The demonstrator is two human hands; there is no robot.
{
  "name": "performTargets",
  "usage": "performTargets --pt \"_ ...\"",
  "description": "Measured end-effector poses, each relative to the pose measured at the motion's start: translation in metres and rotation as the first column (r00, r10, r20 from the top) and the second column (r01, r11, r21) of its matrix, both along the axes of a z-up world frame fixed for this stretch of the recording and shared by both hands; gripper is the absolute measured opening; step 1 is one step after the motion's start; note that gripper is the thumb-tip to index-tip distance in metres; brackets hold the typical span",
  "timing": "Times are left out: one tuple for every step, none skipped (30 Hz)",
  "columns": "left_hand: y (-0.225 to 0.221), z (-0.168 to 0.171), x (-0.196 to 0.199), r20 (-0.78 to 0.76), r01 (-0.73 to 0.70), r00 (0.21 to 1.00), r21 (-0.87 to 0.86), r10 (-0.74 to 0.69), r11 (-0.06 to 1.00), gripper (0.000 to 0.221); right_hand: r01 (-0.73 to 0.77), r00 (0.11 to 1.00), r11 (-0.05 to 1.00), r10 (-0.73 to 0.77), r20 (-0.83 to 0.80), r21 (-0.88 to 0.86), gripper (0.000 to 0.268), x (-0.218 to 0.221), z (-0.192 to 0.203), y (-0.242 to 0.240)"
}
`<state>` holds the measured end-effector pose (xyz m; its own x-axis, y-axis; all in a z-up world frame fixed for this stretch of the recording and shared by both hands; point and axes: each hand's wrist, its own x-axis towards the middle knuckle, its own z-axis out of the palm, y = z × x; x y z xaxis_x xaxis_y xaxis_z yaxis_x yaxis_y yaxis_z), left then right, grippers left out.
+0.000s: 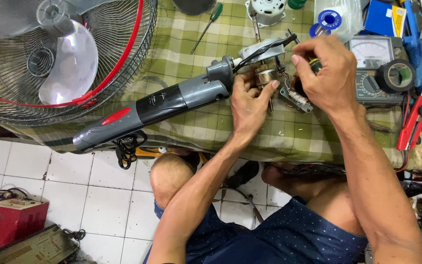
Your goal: The person disassembles a fan motor, applies lubricant to the bearings and housing, and reassembles the components. They use a screwdriver to remove parts, a lubricant bottle to apply oil, and their hands to align and secure the motor parts.
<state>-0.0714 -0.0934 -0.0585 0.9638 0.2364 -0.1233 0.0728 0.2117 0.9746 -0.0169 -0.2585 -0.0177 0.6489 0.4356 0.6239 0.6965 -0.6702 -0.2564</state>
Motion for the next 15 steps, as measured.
performTargets --pt "0.000 0.001 0.000 0.001 -0.001 1.000 0.000 0.001 1.000 0.072 -0.001 1.000 1.000 0.001 0.001 0.000 0.005 0.003 0.004 0.004" --pt "0.000 0.001 -0.001 0.005 -0.005 1.000 0.013 0.005 1.000 0.071 -0.040 0.998 0.999 0.041 0.047 -0.014 0.024 0.006 0.007 0.007" --pt "0.000 0.002 -0.001 0.010 -0.009 1.000 0.025 0.009 1.000 0.070 -0.078 0.993 0.996 0.081 0.092 -0.031 0.044 0.008 0.011 0.010" --pt "0.000 0.001 -0.001 0.011 -0.009 1.000 0.026 0.009 1.000 0.070 -0.078 0.992 0.997 0.080 0.093 -0.030 0.044 0.013 0.008 0.011" --pt "0.000 0.001 -0.001 0.017 -0.013 1.000 0.013 0.013 1.000 0.068 -0.108 0.994 0.992 0.109 0.014 -0.058 0.051 0.018 0.005 0.012" --pt "0.000 0.000 -0.001 0.023 -0.016 1.000 0.000 0.016 1.000 0.065 -0.140 0.989 0.987 0.135 -0.065 -0.083 0.059 0.022 0.002 0.013" --pt "-0.001 -0.001 0.000 0.024 -0.015 1.000 0.002 0.015 1.000 0.065 -0.139 0.989 0.987 0.134 -0.064 -0.082 0.059 0.022 0.002 0.013" --pt "-0.002 -0.003 0.001 0.030 -0.023 0.999 -0.027 0.023 0.999 0.063 -0.165 0.986 0.984 0.163 -0.042 -0.068 0.047 0.023 0.003 0.014" --pt "-0.002 -0.004 0.002 0.036 -0.030 0.999 -0.055 0.032 0.998 0.060 -0.192 0.981 0.980 0.191 -0.019 -0.055 0.035 0.025 0.004 0.015" --pt "-0.003 -0.006 0.002 0.040 -0.032 0.999 -0.057 0.035 0.998 0.060 -0.194 0.981 0.979 0.194 -0.016 -0.058 0.035 0.027 0.003 0.012" --pt "-0.003 -0.007 0.001 0.058 -0.017 0.998 -0.059 0.020 0.998 0.063 -0.227 0.974 0.973 0.226 -0.026 -0.043 0.031 0.029 0.002 0.008" --pt "-0.003 -0.009 0.001 0.075 -0.004 0.997 -0.059 0.009 0.998 0.066 -0.262 0.965 0.965 0.261 -0.037 -0.027 0.027 0.030 0.001 0.006" --pt "-0.005 -0.013 0.004 0.076 -0.009 0.997 -0.060 0.014 0.998 0.066 -0.267 0.963 0.963 0.266 -0.035 -0.028 0.027 0.029 0.003 0.007" --pt "-0.009 -0.018 0.007 0.115 -0.020 0.993 -0.130 0.035 0.991 0.061 -0.267 0.964 0.963 0.266 -0.025 -0.032 0.024 0.027 0.006 0.006" --pt "-0.013 -0.022 0.010 0.151 -0.028 0.987 -0.200 0.059 0.979 0.056 -0.266 0.964 0.963 0.266 -0.014 -0.036 0.021 0.025 0.008 0.004"
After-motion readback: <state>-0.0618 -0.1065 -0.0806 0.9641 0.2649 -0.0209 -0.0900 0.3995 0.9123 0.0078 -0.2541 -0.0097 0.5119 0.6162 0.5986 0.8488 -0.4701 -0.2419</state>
